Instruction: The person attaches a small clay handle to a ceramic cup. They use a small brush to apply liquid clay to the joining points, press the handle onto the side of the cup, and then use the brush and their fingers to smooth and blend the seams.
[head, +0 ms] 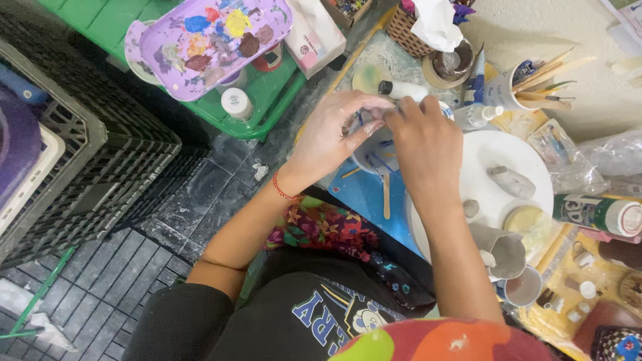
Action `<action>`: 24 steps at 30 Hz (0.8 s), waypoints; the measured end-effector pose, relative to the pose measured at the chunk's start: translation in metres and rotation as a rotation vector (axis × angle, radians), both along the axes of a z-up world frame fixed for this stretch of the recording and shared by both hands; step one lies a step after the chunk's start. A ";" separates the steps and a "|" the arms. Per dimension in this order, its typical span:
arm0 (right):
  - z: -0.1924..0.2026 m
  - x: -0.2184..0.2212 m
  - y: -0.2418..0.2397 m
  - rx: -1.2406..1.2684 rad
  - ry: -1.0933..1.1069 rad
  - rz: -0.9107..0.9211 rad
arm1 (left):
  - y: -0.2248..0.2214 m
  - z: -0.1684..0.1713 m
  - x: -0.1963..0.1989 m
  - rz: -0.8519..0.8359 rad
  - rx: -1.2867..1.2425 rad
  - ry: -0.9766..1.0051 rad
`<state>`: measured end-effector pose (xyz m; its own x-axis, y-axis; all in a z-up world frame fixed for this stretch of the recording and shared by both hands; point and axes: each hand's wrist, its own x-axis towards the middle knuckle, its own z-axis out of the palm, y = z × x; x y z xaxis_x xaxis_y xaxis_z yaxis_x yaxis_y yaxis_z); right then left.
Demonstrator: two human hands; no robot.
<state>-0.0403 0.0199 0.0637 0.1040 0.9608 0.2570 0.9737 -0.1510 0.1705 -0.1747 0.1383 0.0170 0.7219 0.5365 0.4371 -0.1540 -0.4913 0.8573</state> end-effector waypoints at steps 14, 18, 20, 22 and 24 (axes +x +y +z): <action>0.077 0.015 -0.060 -0.003 0.758 -0.462 | -0.005 0.003 -0.010 0.021 -0.152 -0.092; 0.075 0.021 -0.080 0.125 0.918 -0.356 | -0.008 0.003 -0.011 0.041 -0.165 -0.089; 0.070 0.025 -0.086 0.173 1.030 -0.313 | -0.011 0.006 -0.012 0.057 -0.154 -0.080; 0.066 0.029 -0.091 0.193 1.138 -0.314 | -0.015 0.010 -0.014 0.068 -0.140 -0.077; 0.062 0.030 -0.095 0.228 1.223 -0.287 | -0.018 0.016 -0.014 0.121 -0.051 -0.055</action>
